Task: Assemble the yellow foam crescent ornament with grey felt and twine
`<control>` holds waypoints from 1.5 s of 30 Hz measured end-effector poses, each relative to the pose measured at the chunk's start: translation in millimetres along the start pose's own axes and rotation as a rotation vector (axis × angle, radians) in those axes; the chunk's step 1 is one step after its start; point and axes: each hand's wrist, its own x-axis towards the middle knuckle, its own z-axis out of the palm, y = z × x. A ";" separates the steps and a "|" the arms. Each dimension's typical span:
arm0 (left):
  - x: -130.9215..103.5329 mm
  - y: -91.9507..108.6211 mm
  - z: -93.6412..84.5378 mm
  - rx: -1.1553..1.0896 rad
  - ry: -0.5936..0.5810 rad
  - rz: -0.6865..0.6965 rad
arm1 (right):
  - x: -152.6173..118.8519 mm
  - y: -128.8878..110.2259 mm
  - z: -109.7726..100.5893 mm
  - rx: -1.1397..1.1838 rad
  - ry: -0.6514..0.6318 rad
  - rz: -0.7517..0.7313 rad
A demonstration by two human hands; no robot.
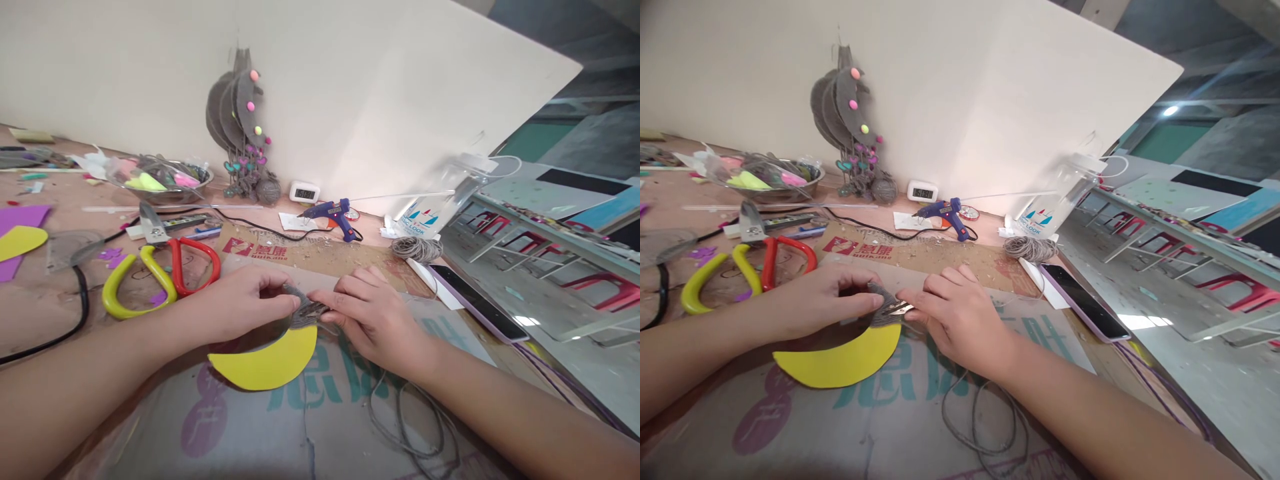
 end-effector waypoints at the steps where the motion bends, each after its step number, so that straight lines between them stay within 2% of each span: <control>1: 0.1 -0.2 0.1 0.001 0.000 -0.006 | 0.0 -0.3 -0.3 -0.006 -0.003 -0.002; 15: -0.3 2.7 -0.1 0.024 0.006 -0.013 | 1.7 -1.2 -2.4 -0.063 -0.018 -0.039; 34: -0.2 -0.5 -0.1 -0.034 0.006 -0.010 | -0.4 1.5 1.4 0.070 0.039 0.000; 36: -0.1 0.2 0.1 -0.085 0.003 -0.014 | -1.5 2.0 1.7 0.153 0.084 0.061; 38: 0.2 0.8 0.3 -0.134 0.013 -0.011 | -2.1 1.8 2.1 0.296 0.157 0.184; 40: 0.5 1.2 0.4 -0.158 0.026 -0.002 | -1.3 0.2 2.7 0.460 0.171 0.329; 42: 0.8 1.7 0.0 -0.163 0.034 0.006 | 1.0 -2.4 3.6 0.612 0.092 0.440; 45: 0.9 2.6 -0.7 -0.183 0.043 0.016 | 5.7 -6.5 5.0 0.775 -0.052 0.513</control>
